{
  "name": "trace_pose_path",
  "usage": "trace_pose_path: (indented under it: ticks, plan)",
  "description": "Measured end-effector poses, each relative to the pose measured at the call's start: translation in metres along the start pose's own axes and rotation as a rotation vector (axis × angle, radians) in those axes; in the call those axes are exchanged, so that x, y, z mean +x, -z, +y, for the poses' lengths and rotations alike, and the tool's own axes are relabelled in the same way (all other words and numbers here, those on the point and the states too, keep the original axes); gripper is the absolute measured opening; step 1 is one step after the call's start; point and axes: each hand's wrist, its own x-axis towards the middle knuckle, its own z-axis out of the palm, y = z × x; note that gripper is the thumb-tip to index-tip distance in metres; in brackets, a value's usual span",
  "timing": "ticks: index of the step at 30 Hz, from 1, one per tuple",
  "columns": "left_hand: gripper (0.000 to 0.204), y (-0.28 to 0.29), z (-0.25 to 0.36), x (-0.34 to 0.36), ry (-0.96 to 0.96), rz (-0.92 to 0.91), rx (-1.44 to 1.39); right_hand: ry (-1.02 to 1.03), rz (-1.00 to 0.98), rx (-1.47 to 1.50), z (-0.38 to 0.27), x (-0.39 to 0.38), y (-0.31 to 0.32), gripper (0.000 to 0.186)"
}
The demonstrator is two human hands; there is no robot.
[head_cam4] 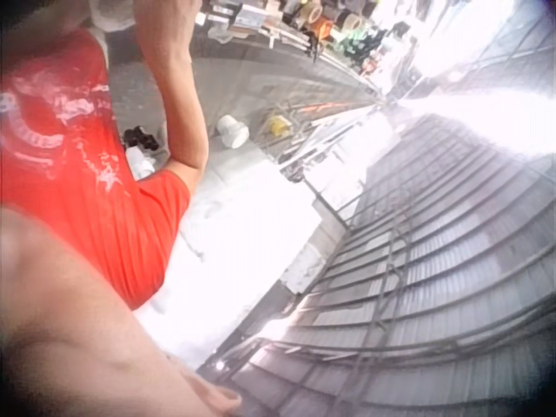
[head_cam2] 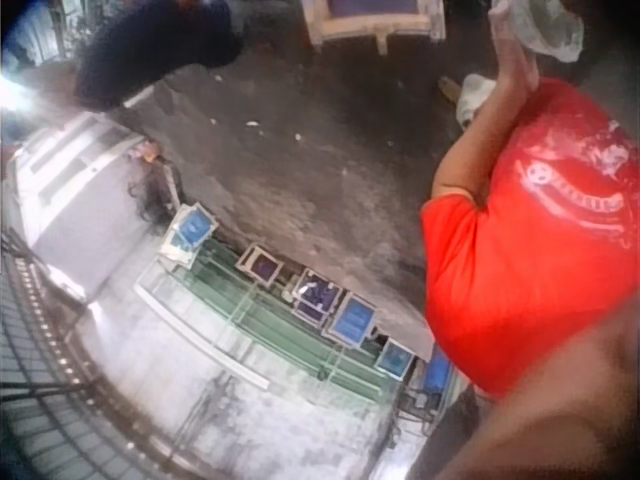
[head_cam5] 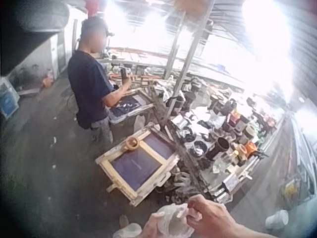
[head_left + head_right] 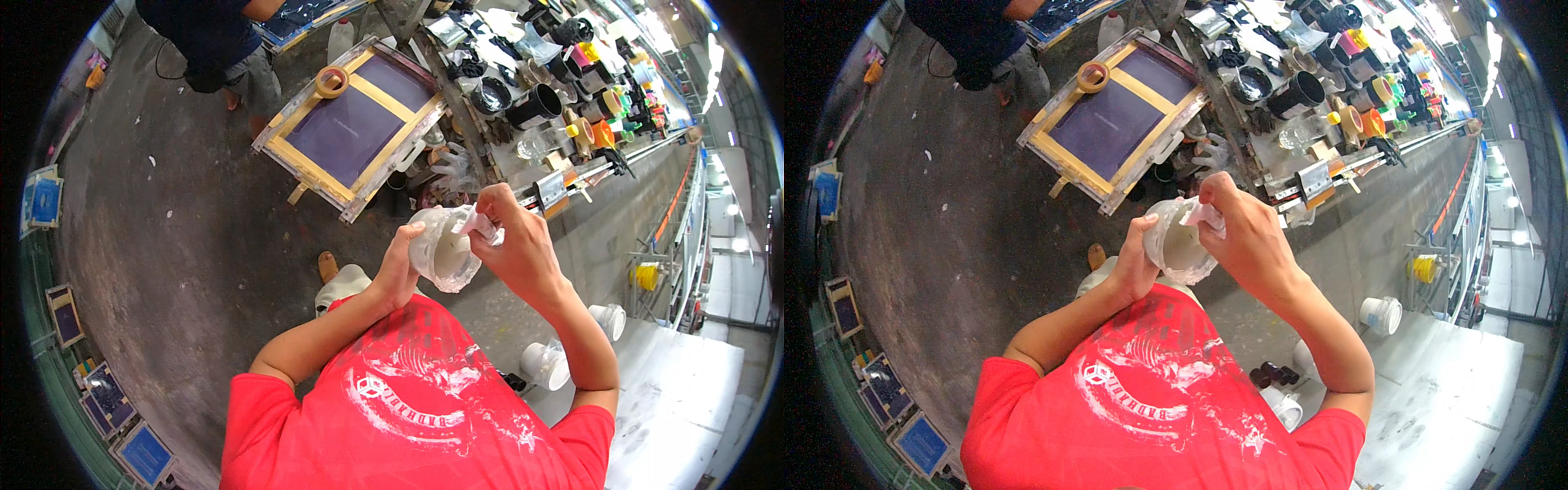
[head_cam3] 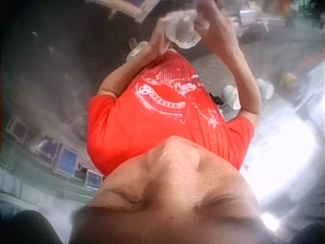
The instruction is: The person applies masking tape to the edges of a screen printing frame to seal the mesh. They then pick up a container of white paste and use a cloth to wipe the rim of the container.
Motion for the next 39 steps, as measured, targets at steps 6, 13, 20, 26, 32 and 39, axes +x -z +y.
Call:
trace_pose_path:
  ticks: [6,13,20,26,32,39]
  plan:
    - [0.060,0.005,-0.001,0.006,-0.051,-0.033,-0.021,0.002,-0.062,0.045,-0.015,-0.009,0.009,0.036]
    - [0.055,0.006,0.003,0.009,0.016,-0.047,-0.074,0.039,-0.148,0.067,-0.024,-0.018,0.016,0.037]
    - [0.054,0.008,0.009,0.015,0.047,0.006,-0.166,0.033,-0.267,0.151,-0.029,-0.026,0.023,0.039]
    - [0.061,0.011,0.016,0.010,-0.086,0.024,-0.045,0.083,0.000,0.097,-0.024,-0.022,0.032,0.040]
    - [0.066,0.006,0.016,0.009,-0.051,-0.085,-0.009,0.285,0.103,0.068,-0.009,0.005,0.049,0.031]
    - [0.066,0.006,0.009,0.007,0.092,-0.167,-0.007,0.512,-0.178,0.006,0.003,0.032,0.037,0.028]
